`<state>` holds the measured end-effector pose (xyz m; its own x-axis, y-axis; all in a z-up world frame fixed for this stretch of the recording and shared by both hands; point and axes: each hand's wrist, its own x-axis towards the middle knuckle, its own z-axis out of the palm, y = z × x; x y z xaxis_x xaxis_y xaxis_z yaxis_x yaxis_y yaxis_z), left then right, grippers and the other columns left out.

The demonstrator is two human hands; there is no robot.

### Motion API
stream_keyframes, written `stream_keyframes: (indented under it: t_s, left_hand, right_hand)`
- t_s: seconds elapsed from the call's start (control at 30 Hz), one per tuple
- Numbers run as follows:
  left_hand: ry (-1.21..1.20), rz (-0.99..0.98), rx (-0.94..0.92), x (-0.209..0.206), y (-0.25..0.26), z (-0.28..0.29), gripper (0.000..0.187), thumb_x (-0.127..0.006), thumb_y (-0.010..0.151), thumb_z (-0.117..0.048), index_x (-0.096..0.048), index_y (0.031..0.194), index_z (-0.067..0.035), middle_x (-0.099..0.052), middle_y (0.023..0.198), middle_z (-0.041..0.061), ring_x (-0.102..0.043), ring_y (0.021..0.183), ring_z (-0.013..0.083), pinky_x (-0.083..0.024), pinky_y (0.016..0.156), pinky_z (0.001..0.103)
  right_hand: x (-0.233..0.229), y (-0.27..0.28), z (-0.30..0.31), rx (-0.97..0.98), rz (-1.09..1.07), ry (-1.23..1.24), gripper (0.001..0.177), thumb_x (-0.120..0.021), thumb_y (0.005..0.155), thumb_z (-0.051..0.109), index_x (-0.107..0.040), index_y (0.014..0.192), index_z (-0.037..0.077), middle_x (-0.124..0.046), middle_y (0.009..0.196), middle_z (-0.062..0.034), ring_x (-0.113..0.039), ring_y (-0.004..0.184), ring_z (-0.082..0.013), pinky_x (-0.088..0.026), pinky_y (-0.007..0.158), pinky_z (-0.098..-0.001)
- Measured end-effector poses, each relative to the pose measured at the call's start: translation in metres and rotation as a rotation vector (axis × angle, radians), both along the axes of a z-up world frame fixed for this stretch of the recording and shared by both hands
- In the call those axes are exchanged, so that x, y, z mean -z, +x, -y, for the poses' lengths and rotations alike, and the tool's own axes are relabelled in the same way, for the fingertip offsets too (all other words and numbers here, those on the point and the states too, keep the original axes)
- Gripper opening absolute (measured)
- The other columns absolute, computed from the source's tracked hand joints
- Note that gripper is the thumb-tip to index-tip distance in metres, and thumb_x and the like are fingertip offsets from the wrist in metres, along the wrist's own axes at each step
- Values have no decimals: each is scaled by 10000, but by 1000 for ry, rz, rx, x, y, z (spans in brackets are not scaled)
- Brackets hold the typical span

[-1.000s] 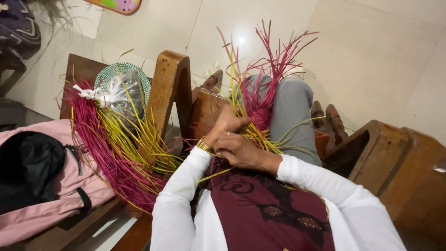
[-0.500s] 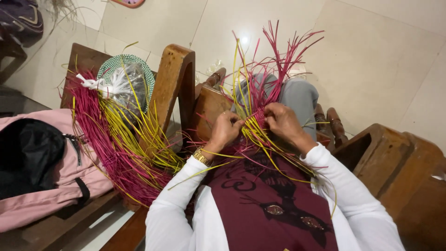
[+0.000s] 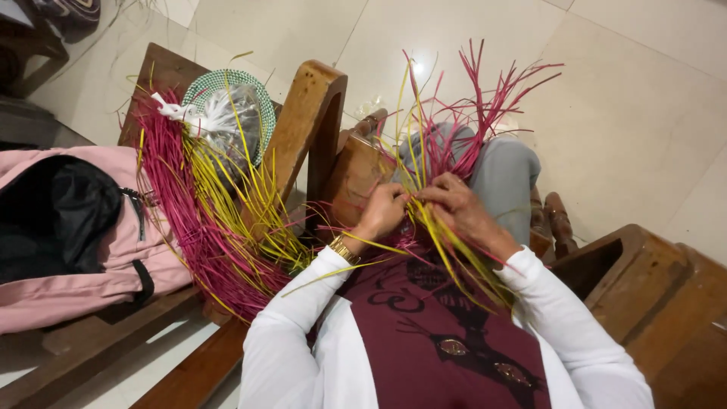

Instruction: Weaving colorful strands together to create a decorative craft item

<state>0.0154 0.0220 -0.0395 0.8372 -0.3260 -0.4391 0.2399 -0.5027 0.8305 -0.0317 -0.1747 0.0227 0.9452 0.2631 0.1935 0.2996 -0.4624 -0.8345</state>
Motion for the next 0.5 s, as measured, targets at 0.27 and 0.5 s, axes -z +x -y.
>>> stream_keyframes:
  t_s: [0.27,0.5]
  left_hand:
    - [-247,-176,-158,-12,-11,0,163,-529,899,-54,-642,781,-56,-514,563,1,-504,509,85,-403,456,196]
    - [-254,-28,-116,-17,-17,-4,135,-590,870,-47,-673,773,-90,-554,515,22,-524,512,111,-435,522,224]
  right_hand:
    - [34,2,1,49,-489,830,256,-738,787,135,-639,1023,126,-509,862,-25,-538,823,-176,-505,791,-311]
    - [6,-39,-5,239,-573,347,300,-531,908,279,-678,1040,54,-648,992,-226,-586,924,-375,-454,850,-483]
